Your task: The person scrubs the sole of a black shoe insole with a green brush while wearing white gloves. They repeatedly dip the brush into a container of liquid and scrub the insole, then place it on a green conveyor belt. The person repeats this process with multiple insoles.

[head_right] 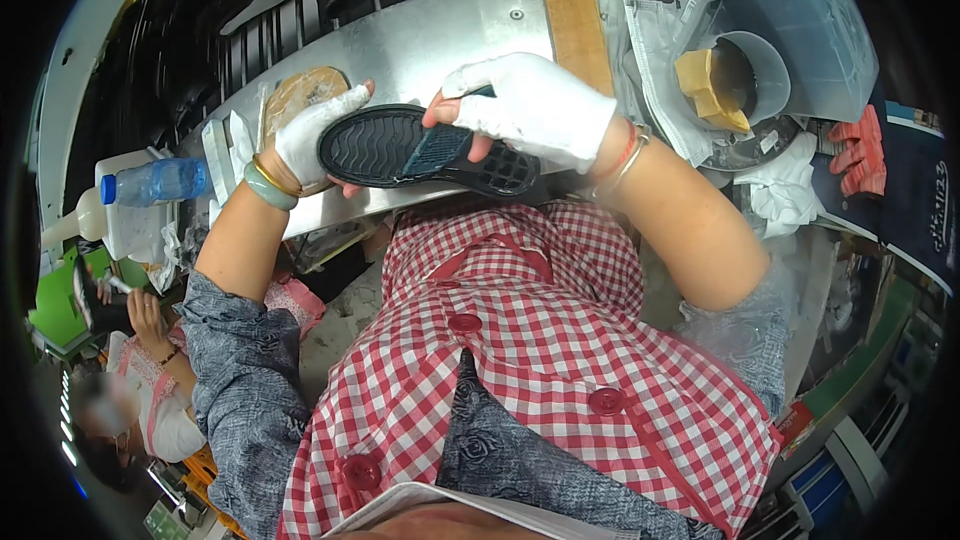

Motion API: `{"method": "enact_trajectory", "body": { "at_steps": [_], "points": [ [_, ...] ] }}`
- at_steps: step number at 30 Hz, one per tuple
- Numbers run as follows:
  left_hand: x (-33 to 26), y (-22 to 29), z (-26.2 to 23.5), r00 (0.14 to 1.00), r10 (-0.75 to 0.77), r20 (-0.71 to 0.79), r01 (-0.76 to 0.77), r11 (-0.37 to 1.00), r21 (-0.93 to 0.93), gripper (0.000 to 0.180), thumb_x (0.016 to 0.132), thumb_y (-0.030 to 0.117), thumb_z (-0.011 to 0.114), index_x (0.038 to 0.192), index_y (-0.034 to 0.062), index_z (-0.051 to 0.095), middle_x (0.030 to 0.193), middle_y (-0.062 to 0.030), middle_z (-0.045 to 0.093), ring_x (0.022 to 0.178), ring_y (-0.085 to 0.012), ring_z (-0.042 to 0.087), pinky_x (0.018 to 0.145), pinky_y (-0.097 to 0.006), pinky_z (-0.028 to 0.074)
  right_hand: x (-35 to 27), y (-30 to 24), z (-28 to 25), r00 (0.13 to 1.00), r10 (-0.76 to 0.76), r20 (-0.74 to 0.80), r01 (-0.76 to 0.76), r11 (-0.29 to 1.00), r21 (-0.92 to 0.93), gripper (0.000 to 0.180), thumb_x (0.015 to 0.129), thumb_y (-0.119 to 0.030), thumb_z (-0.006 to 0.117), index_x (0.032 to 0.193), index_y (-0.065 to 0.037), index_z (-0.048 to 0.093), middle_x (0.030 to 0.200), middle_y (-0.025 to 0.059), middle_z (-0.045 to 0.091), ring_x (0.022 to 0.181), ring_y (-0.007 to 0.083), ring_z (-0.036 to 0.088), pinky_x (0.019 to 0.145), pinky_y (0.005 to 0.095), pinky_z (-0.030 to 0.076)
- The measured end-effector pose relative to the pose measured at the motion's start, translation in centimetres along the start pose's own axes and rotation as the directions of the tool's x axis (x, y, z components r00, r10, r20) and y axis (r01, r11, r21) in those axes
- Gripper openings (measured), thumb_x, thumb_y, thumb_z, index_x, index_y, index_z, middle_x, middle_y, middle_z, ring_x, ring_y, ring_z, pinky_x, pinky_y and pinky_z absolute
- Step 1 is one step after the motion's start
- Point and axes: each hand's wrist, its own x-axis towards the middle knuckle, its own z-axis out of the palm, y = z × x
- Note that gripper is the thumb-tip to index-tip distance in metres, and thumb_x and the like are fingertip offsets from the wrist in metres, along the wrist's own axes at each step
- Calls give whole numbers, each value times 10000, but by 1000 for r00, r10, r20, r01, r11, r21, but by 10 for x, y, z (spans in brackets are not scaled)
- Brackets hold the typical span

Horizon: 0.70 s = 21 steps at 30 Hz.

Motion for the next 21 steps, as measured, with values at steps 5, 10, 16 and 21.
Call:
{"method": "enact_trajectory", "body": {
  "at_steps": [5,10,16,21],
  "points": [
    [4,0,0,1000,-25,-13,26,999,19,551,911,456,448,970,-72,593,663,-135,645,380,-172,569,300,-239,452,-14,8,-16,995,96,-15,-95,992,84,276,877,-295,577,971,-49,658,621,7,595,552,25,547,483,153,336],
    [9,-6,-3,1000,0,25,1,1000,-11,551,908,461,438,973,-63,595,655,-144,641,377,-202,568,310,-254,452,-36,26,-39,984,97,-150,-93,995,33,307,881,-310,571,978,-31,651,631,10,607,537,34,542,466,151,324],
    [13,-30,46,971,190,-142,-237,828,-508,564,911,488,371,1065,-24,550,719,-164,623,445,-254,550,349,-284,402,-45,12,-6,880,-128,-457,211,968,135,294,875,-297,590,1020,-48,647,633,-6,602,531,25,497,482,150,318],
    [39,-46,56,917,354,-185,-399,790,-465,532,901,517,365,1064,48,557,792,-126,626,517,-247,566,403,-284,433,-32,47,51,742,-534,-404,502,843,-193,174,835,9,579,998,4,640,904,91,657,764,119,616,694,233,490]
  ]
}}
